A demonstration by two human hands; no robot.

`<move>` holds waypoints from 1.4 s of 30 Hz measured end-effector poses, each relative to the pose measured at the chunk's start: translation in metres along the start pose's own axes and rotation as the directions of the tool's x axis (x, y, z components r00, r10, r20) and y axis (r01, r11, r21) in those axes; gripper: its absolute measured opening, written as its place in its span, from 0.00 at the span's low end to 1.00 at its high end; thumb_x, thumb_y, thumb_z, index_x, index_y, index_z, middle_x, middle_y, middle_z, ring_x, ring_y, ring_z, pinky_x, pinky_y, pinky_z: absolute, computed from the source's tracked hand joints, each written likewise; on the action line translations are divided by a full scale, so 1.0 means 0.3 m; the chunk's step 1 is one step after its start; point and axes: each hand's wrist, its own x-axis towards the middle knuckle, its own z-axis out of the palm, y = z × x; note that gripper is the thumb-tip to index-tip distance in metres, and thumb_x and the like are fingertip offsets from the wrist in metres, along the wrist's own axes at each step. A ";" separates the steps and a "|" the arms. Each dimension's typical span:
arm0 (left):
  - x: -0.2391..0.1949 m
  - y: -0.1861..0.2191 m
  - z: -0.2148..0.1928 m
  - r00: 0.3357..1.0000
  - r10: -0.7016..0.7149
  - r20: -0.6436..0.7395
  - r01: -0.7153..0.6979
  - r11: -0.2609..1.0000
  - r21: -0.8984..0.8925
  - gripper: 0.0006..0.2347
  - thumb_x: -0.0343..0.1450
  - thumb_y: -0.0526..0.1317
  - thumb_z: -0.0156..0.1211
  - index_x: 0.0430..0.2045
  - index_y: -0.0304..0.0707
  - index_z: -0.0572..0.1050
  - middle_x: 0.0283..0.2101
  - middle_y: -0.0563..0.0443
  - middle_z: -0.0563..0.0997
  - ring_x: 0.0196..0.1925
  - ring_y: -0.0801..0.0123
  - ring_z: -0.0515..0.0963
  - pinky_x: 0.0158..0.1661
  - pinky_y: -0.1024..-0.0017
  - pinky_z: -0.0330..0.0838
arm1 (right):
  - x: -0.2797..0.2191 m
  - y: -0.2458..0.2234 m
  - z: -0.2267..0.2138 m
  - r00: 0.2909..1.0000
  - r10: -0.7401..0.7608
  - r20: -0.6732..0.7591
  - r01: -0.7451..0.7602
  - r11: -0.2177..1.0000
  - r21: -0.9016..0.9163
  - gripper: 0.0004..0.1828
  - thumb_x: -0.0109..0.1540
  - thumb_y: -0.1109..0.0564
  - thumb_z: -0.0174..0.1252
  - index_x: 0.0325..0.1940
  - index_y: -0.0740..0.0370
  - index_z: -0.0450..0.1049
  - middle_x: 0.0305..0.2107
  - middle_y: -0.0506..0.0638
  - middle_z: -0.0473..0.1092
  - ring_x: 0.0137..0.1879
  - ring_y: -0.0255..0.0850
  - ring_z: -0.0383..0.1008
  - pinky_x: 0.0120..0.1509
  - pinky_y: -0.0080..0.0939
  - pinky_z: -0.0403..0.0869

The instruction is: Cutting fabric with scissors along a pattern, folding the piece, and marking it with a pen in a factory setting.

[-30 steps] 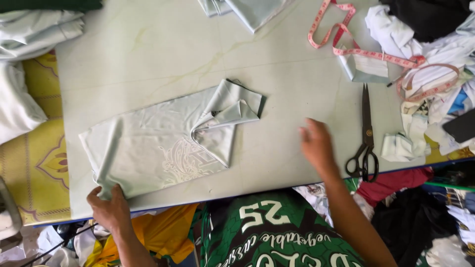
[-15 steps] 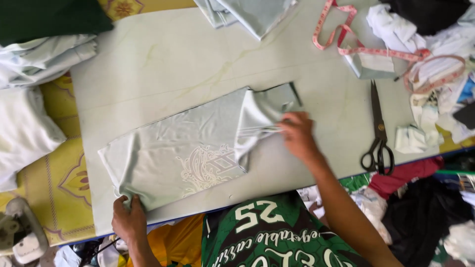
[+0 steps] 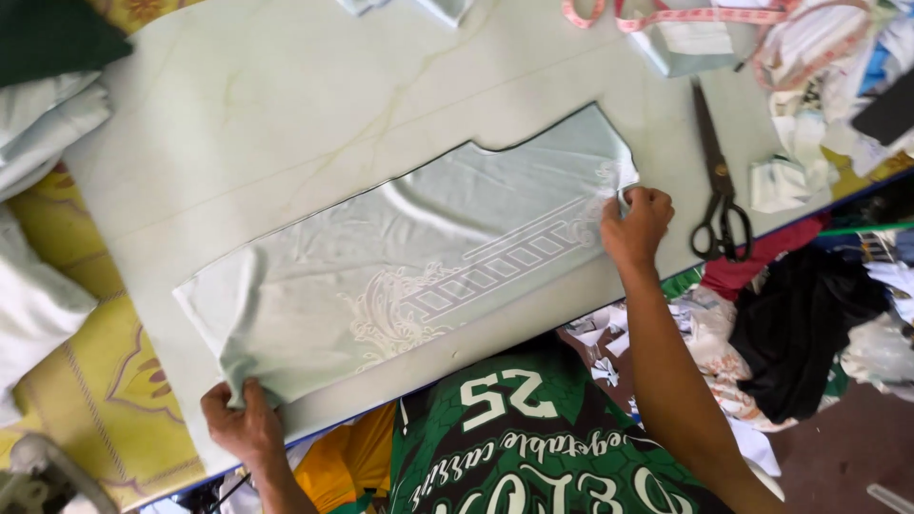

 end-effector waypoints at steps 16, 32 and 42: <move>0.004 0.636 0.085 0.987 -0.020 0.156 0.078 0.923 -0.378 0.12 0.72 0.35 0.68 0.48 0.29 0.81 0.32 0.31 0.82 0.30 0.63 0.79 0.29 0.62 0.77 | -0.242 -0.505 -0.037 0.767 -0.551 0.329 0.409 0.815 0.411 0.19 0.60 0.57 0.69 0.53 0.62 0.75 0.49 0.58 0.75 0.46 0.51 0.79 0.48 0.47 0.79; 0.009 0.649 0.164 0.882 -0.121 0.455 0.107 0.993 0.056 0.22 0.68 0.54 0.69 0.51 0.42 0.76 0.47 0.42 0.81 0.43 0.48 0.85 0.43 0.54 0.80 | -0.500 -0.643 -0.043 0.583 -0.513 0.630 0.046 0.796 0.604 0.26 0.62 0.58 0.62 0.65 0.62 0.72 0.49 0.64 0.76 0.54 0.54 0.77 0.55 0.52 0.77; -0.104 0.656 0.318 0.801 0.033 0.598 -0.211 0.950 0.229 0.13 0.69 0.49 0.65 0.41 0.45 0.76 0.47 0.37 0.70 0.51 0.39 0.72 0.41 0.42 0.76 | -0.300 -0.364 0.078 0.705 -0.704 0.087 0.708 0.705 -0.036 0.25 0.63 0.41 0.58 0.57 0.58 0.73 0.60 0.63 0.67 0.62 0.63 0.68 0.63 0.63 0.69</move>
